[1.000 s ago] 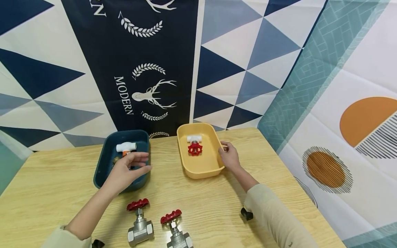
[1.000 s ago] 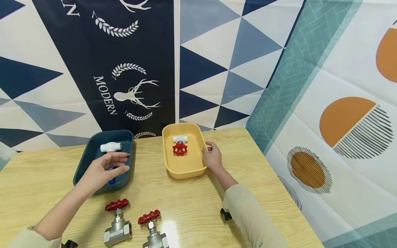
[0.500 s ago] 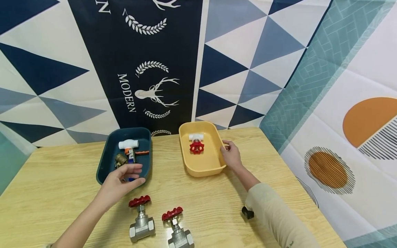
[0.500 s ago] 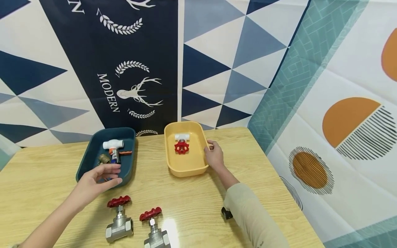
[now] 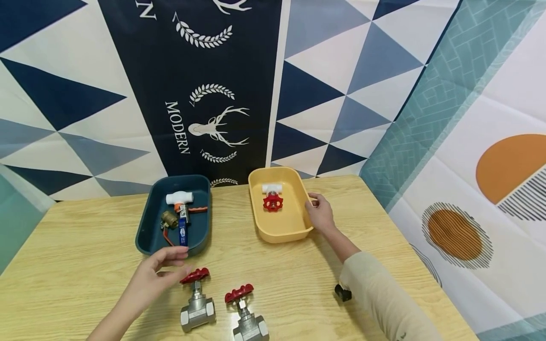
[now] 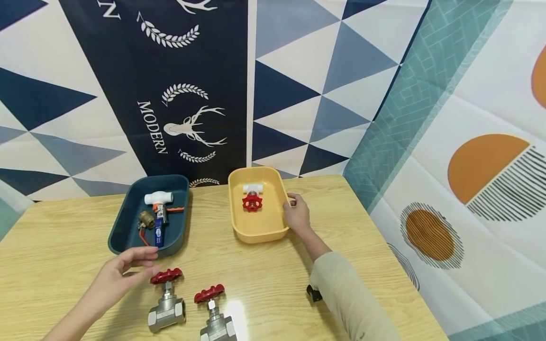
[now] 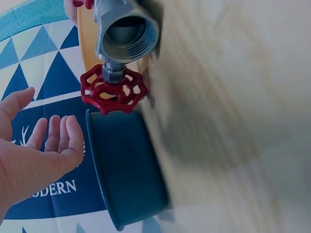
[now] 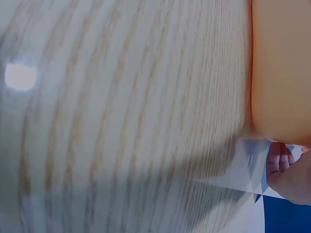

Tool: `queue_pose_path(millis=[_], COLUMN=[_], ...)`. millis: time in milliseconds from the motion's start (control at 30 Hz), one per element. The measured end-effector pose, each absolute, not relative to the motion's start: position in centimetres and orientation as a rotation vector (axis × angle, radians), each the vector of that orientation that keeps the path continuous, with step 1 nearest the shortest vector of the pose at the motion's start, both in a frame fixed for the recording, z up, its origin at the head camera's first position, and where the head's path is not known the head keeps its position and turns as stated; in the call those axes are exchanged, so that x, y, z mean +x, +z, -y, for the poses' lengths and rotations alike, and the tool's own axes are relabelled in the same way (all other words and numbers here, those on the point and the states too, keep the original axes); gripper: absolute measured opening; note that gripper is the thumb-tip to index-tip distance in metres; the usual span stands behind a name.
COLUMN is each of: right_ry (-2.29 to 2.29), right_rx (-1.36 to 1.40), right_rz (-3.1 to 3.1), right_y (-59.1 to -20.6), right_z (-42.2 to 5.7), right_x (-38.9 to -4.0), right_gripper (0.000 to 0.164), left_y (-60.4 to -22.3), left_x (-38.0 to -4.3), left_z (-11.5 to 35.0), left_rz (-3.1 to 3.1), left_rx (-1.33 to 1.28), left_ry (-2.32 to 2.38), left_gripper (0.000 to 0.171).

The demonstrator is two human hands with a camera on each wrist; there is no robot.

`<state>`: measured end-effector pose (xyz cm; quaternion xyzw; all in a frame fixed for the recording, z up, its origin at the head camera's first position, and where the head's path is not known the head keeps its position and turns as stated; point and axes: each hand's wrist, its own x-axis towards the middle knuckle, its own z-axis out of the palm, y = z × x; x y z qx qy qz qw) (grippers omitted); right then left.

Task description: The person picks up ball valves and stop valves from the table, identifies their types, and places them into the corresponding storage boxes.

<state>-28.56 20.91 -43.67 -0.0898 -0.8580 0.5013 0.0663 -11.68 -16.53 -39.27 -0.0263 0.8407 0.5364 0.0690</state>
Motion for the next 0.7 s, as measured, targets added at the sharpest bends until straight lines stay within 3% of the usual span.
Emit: queue_pose_path(millis=[700], right_ry=[1.516], right_rx=[-0.282], right_rz=[2.611], right_y=[-43.6], right_z=[-20.9], right_x=[-28.6], right_gripper=[0.038], left_y=[-42.4], left_x=[-9.2], left_z=[16.4], left_rz=[-2.438], left_rx=[-0.234], left_ry=[1.573], left_gripper=[0.046])
